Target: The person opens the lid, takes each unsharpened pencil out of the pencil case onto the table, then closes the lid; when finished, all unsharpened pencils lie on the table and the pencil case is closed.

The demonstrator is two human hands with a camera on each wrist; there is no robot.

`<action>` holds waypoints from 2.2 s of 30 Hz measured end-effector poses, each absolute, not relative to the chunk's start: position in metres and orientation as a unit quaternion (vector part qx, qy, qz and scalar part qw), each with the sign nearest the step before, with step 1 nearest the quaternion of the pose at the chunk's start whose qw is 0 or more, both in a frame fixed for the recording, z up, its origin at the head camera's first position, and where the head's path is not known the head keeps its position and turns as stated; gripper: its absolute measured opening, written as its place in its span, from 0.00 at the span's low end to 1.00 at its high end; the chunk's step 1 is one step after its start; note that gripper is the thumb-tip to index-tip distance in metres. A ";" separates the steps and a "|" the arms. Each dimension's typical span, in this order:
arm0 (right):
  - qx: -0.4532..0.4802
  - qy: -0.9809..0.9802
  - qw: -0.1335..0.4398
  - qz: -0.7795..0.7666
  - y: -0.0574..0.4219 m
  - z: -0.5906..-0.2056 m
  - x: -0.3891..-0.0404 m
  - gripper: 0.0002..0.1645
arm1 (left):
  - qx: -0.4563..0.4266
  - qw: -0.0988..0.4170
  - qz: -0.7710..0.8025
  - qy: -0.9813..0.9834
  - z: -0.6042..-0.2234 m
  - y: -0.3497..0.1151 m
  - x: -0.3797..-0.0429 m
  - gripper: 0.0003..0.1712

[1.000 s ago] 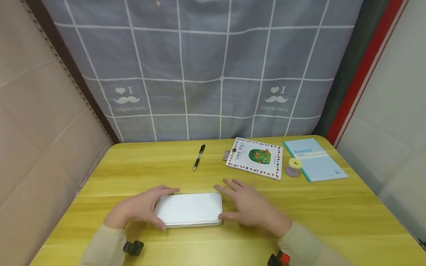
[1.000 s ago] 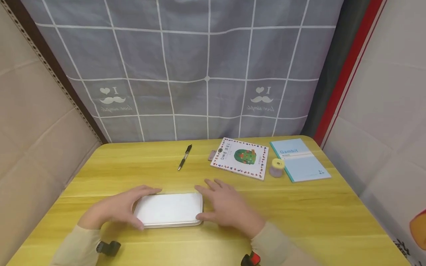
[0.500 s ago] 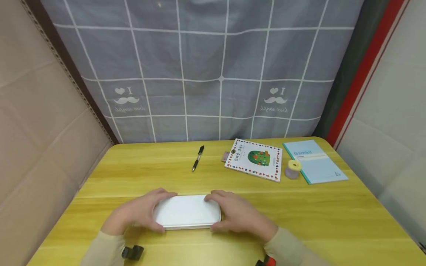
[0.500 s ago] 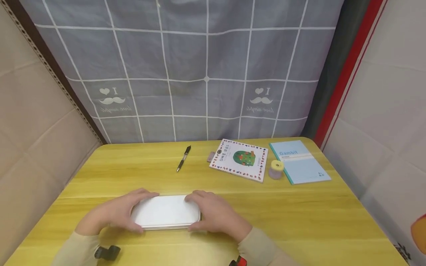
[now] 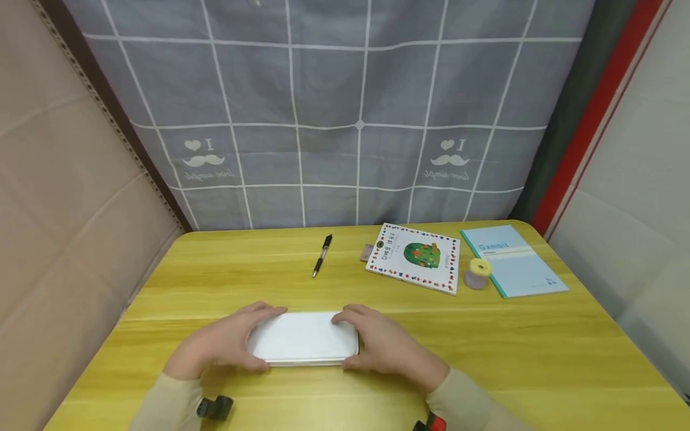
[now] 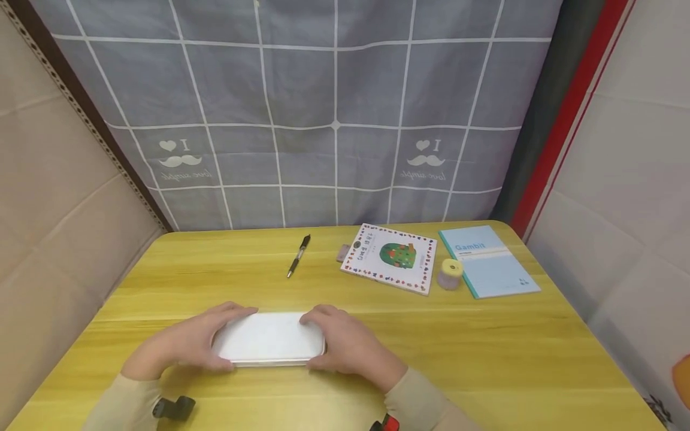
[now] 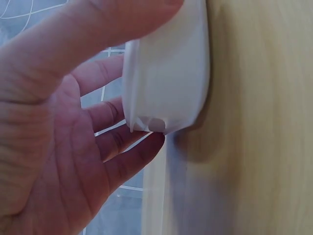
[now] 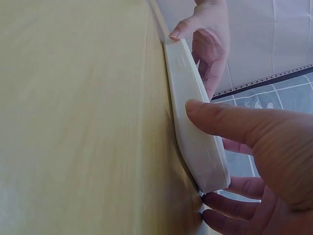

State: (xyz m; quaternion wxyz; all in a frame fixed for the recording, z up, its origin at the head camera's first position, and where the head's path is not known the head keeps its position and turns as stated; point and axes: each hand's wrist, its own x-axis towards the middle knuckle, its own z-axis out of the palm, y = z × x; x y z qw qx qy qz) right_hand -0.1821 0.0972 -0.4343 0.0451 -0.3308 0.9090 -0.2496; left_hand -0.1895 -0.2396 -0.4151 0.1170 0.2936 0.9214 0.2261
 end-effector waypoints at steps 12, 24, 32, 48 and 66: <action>-0.325 0.904 0.051 -0.274 0.102 -0.440 -0.191 0.41 | 0.288 0.125 0.236 0.919 -0.425 -0.242 -0.197 0.56; -0.317 0.905 0.041 -0.280 0.103 -0.440 -0.209 0.41 | 0.291 0.094 0.224 0.925 -0.422 -0.238 -0.201 0.57; -0.323 0.906 0.044 -0.271 0.101 -0.438 -0.212 0.42 | 0.293 0.075 0.219 0.928 -0.424 -0.240 -0.200 0.57; -0.365 0.916 0.027 -0.165 0.099 -0.427 -0.217 0.42 | 0.276 0.083 0.218 0.933 -0.428 -0.240 -0.202 0.56; -0.366 0.893 0.051 -0.259 0.103 -0.427 -0.218 0.37 | 0.278 0.073 0.245 0.926 -0.430 -0.254 -0.200 0.59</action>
